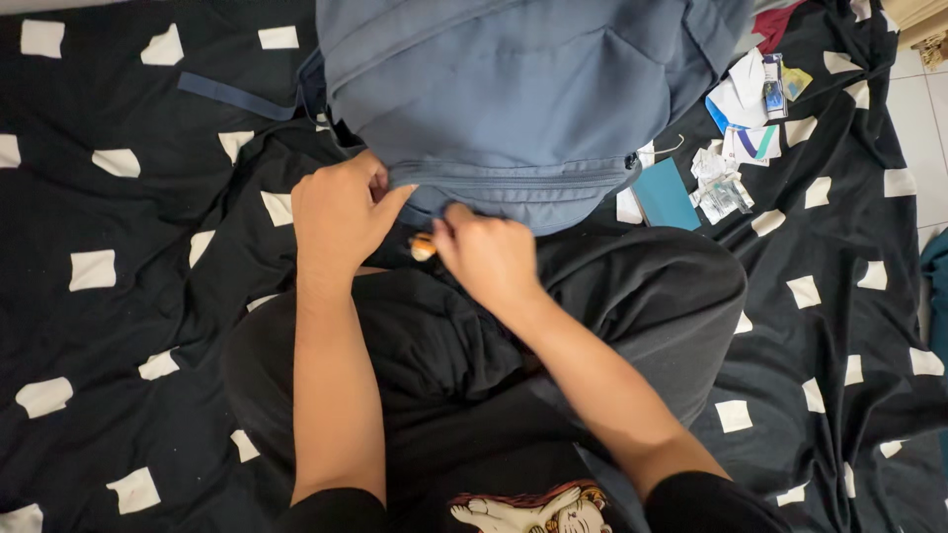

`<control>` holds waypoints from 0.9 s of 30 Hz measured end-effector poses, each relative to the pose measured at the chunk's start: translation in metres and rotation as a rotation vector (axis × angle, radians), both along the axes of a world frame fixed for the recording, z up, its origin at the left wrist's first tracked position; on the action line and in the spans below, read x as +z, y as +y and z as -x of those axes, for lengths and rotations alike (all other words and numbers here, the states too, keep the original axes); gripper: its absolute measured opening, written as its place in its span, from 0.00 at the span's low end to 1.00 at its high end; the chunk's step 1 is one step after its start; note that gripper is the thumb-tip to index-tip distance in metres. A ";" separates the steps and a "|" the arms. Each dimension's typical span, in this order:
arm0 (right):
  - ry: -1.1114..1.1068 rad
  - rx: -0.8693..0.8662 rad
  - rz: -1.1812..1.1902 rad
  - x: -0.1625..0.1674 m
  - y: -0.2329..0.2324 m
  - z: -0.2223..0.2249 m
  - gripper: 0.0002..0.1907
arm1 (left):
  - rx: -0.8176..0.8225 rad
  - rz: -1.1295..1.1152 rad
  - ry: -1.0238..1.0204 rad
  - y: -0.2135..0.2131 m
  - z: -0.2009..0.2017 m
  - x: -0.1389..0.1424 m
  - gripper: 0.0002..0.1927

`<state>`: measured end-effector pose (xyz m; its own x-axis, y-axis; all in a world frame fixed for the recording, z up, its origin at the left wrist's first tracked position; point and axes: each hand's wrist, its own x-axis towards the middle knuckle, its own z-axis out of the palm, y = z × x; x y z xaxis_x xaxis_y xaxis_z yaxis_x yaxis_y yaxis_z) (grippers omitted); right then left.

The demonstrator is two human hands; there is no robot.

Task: The person sits on a bed and packs a blue backpack. They place a water bottle, a wallet, a charger with cable, small packets, and papers into the backpack's compartments, then zip the pockets closed and handle a small cylindrical container.

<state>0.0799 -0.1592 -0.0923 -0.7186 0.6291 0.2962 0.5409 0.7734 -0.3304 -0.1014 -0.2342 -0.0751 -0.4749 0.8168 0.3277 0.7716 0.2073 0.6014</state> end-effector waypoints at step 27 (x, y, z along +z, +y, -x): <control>-0.424 -0.370 0.446 -0.105 0.275 -0.264 0.43 | 0.004 0.123 -0.027 -0.006 0.007 0.011 0.18</control>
<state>0.3439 0.1157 -0.1971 -0.4316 0.8497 -0.3028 0.8931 0.3553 -0.2759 -0.1084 -0.2404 -0.0642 -0.4852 0.8482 0.2125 0.7544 0.2832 0.5921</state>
